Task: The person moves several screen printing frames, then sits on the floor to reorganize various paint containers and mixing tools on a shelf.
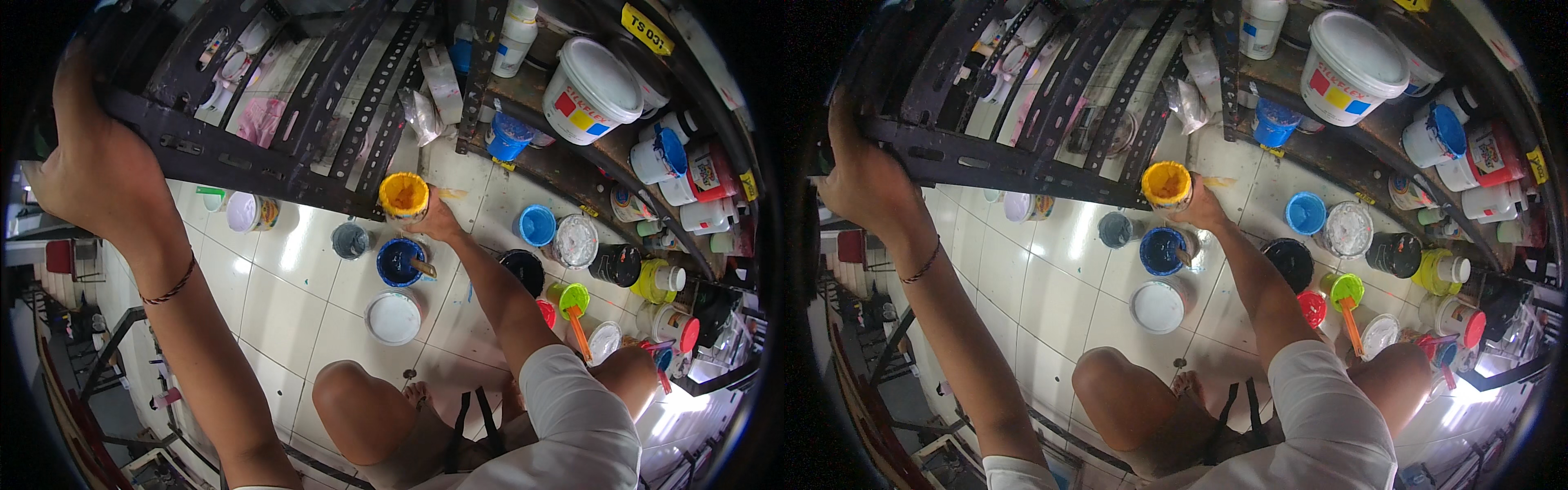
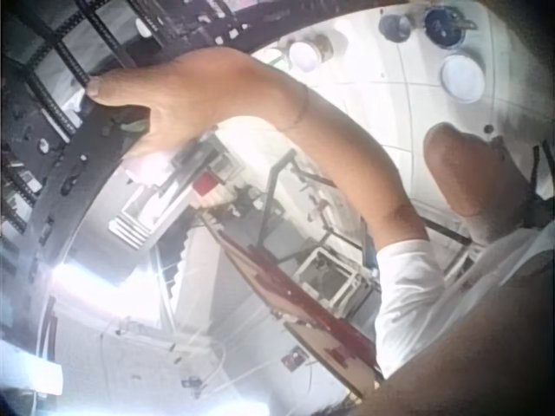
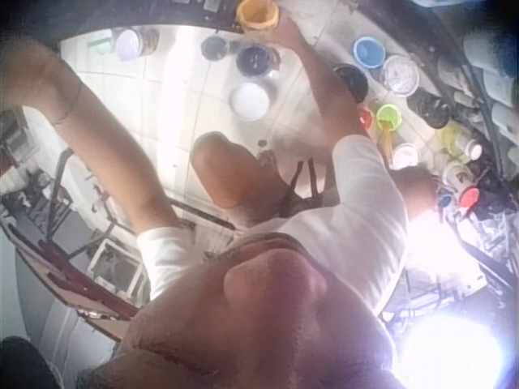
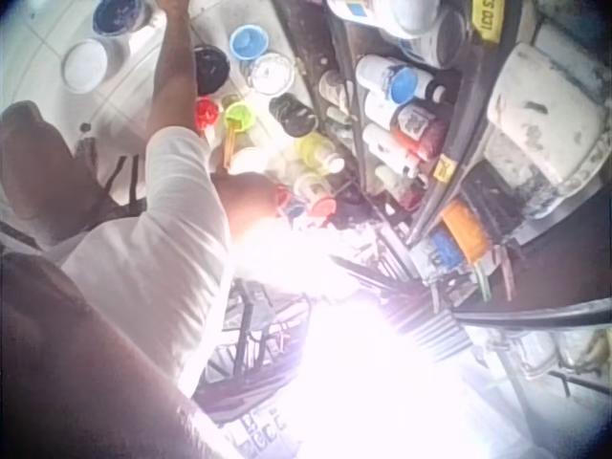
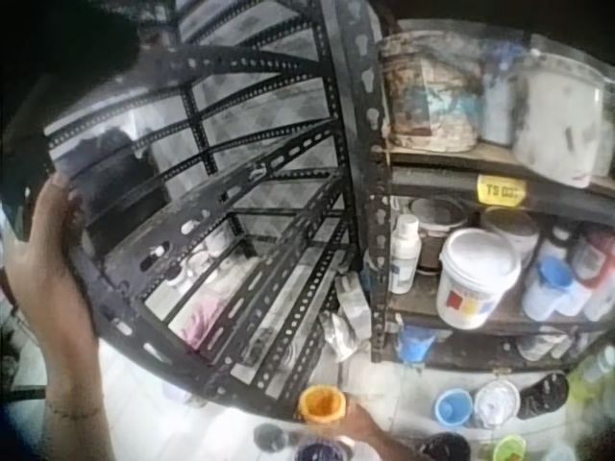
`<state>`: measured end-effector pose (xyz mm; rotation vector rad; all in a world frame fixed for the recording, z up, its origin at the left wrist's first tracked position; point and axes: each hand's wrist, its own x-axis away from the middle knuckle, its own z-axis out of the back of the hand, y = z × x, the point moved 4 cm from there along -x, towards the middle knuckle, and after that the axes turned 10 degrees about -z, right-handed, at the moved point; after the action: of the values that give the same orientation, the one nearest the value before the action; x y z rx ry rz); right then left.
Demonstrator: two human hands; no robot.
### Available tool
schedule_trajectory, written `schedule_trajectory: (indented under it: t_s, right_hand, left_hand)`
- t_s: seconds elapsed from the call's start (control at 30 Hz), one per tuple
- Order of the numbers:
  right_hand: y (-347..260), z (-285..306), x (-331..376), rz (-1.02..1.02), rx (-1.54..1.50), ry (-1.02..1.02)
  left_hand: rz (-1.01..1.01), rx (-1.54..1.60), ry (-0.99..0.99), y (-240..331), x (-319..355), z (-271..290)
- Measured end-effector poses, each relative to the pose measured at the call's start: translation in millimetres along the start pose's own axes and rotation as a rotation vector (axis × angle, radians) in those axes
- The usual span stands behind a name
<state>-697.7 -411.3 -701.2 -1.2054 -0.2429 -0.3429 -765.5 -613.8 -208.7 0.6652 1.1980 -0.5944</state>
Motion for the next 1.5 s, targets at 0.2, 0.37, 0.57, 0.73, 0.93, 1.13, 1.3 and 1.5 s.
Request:
schedule_trajectory:
  t_s: [0.2, 0.37, 0.57, 0.73, 0.93, 1.13, 1.3, 1.5]
  right_hand:
    - [14, 2, -9, -0.069, -0.131, 0.1]
    - [14, -1, 10, -0.336, -0.413, 0.024]
    - [51, -19, -3, -0.436, -0.573, -0.052]
    - [32, -27, -3, -0.383, -0.539, 0.008]
    - [20, -24, -1, -0.309, -0.545, 0.075]
    - [40, -26, 5, -0.347, -0.851, 0.028]
    - [13, 6, 34, -0.251, -1.128, 0.064]
    - [-24, 48, 85, 0.009, -1.221, 0.228]
  left_hand:
    - [-0.017, 0.282, 0.146, -4, -6, -6]
    - [0.15, 0.246, 0.173, -2, 0, -3]
    - [0.205, 0.172, 0.146, 19, 0, -9]
    - [0.272, 0.137, 0.18, -8, 0, -2]
    - [0.203, -0.084, 0.039, -13, -2, 2]
    - [0.207, 0.092, 0.141, -1, 0, -5]
    - [0.335, 0.06, 0.129, -5, 0, -4]
    - [0.015, -0.039, 0.256, 17, -9, 0]
